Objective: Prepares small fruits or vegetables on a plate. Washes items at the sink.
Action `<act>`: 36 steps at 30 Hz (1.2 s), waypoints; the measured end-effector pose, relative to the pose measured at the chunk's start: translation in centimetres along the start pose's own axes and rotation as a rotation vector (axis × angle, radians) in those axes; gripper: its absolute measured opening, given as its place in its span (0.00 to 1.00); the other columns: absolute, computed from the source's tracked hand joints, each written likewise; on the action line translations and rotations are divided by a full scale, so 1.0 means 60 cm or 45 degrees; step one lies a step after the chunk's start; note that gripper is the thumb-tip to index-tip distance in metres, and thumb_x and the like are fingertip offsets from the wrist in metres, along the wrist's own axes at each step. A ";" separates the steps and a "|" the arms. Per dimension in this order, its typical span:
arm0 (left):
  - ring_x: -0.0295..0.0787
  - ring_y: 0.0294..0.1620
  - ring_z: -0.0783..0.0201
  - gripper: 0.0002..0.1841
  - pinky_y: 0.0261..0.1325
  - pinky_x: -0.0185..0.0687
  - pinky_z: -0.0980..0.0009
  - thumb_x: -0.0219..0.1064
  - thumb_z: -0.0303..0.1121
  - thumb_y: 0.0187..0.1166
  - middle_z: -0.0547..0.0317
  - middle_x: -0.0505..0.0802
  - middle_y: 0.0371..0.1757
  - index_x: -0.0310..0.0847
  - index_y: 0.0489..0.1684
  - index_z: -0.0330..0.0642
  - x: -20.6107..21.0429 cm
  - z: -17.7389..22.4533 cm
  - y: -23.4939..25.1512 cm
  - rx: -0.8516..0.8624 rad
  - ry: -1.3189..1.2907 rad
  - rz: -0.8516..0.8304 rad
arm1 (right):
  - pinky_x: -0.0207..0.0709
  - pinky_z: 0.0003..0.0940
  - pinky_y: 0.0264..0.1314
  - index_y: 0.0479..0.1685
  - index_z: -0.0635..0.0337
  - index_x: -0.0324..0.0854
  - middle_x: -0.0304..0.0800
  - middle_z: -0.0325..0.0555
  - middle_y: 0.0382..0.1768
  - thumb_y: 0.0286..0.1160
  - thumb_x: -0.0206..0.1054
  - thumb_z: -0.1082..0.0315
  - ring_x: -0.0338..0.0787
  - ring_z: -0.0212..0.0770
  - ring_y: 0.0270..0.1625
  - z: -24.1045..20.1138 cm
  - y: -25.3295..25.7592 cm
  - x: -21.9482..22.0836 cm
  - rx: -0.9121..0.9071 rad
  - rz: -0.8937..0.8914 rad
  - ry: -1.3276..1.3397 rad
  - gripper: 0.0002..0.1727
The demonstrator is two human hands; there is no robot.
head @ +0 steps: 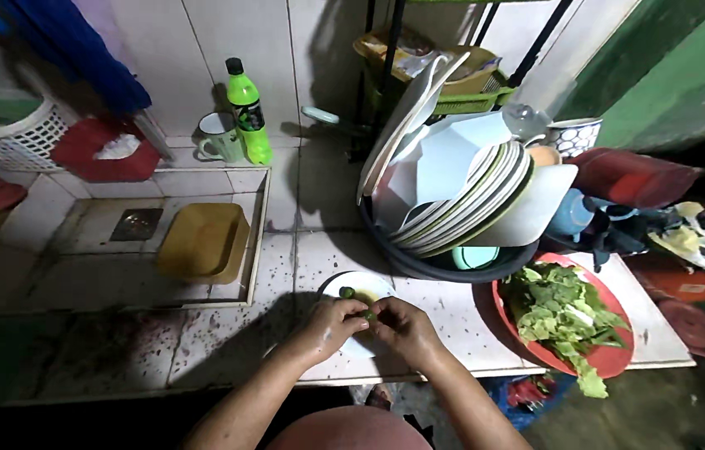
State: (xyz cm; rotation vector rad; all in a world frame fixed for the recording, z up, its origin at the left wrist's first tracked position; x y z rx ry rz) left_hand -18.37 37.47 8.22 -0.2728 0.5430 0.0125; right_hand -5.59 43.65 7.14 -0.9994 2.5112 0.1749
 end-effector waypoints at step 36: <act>0.84 0.67 0.27 0.17 0.72 0.75 0.35 0.57 0.29 0.88 0.24 0.89 0.61 0.84 0.62 0.23 0.026 0.026 0.011 0.236 0.752 0.000 | 0.79 0.62 0.67 0.62 0.66 0.86 0.90 0.63 0.59 0.81 0.67 0.61 0.89 0.62 0.64 -0.018 0.015 0.020 0.113 -0.220 -0.473 0.19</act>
Point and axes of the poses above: each hand's wrist, its own y-axis towards the middle knuckle, its own x-axis out of the palm, z = x × y, the point moved 8 cm from there along y, towards the middle knuckle
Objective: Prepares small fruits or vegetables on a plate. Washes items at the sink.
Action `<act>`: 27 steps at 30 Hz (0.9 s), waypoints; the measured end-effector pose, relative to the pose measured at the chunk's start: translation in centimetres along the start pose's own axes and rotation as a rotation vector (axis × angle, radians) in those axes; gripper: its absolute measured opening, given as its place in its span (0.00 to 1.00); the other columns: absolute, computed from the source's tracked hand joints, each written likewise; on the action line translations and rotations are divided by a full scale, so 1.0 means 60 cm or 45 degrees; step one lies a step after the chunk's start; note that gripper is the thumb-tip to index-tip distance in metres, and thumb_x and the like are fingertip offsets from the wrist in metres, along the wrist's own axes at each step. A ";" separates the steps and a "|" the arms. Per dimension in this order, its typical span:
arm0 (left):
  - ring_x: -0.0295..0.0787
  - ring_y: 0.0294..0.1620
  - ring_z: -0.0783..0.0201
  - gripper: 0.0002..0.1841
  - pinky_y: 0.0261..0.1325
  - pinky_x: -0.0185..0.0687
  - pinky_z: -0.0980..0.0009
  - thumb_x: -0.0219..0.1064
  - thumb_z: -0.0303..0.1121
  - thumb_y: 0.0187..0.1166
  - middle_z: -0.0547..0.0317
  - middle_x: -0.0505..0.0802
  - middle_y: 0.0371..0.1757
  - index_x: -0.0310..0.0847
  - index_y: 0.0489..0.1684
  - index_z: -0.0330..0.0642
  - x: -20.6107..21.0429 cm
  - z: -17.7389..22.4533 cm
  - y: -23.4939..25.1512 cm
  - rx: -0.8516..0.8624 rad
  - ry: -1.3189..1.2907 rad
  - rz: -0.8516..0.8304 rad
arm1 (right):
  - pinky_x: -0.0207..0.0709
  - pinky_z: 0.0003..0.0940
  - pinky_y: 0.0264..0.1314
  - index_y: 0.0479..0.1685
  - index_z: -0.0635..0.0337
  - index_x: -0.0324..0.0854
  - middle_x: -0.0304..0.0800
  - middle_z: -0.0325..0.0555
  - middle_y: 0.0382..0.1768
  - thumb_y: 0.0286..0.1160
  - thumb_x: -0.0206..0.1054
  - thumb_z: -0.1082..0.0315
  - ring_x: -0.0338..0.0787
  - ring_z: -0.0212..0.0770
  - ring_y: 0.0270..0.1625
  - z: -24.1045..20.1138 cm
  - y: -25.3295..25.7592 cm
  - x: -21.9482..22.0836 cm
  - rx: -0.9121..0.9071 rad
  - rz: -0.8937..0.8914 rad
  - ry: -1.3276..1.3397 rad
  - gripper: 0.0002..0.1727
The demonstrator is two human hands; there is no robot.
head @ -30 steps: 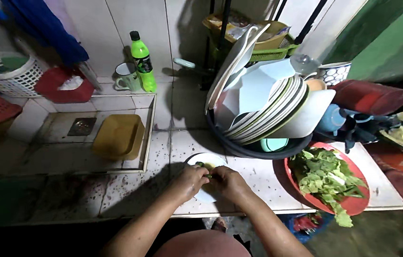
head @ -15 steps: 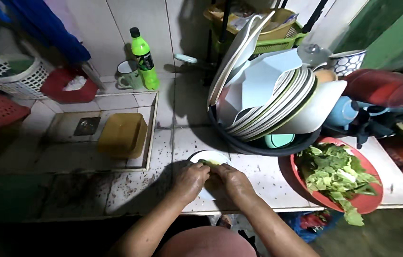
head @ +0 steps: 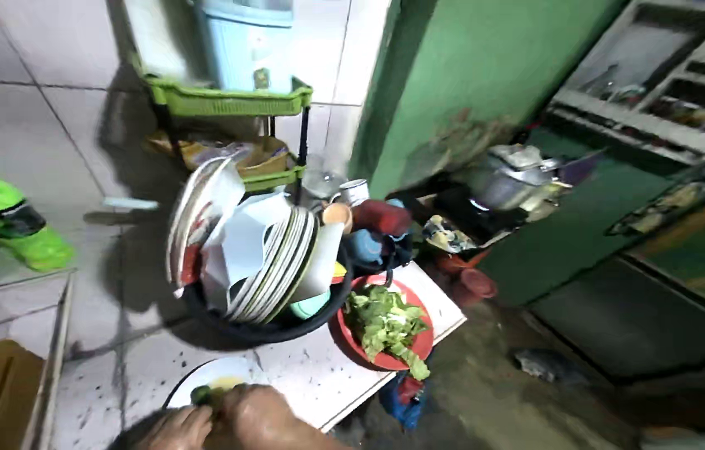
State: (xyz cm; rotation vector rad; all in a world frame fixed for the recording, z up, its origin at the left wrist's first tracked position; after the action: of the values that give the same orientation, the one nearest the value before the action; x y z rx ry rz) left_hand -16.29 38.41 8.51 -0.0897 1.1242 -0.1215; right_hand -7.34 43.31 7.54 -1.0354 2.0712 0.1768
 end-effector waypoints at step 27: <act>0.92 0.57 0.42 0.17 0.57 0.88 0.43 0.75 0.35 0.73 0.45 0.94 0.54 0.91 0.59 0.42 -0.007 0.026 -0.029 0.179 0.139 0.460 | 0.87 0.53 0.56 0.55 0.58 0.91 0.94 0.53 0.49 0.80 0.66 0.66 0.94 0.54 0.54 0.013 -0.052 -0.032 -0.027 0.354 -0.099 0.12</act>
State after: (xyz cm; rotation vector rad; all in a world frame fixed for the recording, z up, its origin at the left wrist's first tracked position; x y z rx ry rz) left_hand -15.17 36.77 9.79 0.2477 1.2200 0.1188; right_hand -3.93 42.77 9.02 -0.7367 2.1389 0.3743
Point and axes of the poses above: each hand's wrist, its own y-axis towards the middle knuckle, its own x-axis out of the palm, z = x × y, the point moved 8 cm from there along y, towards the middle knuckle
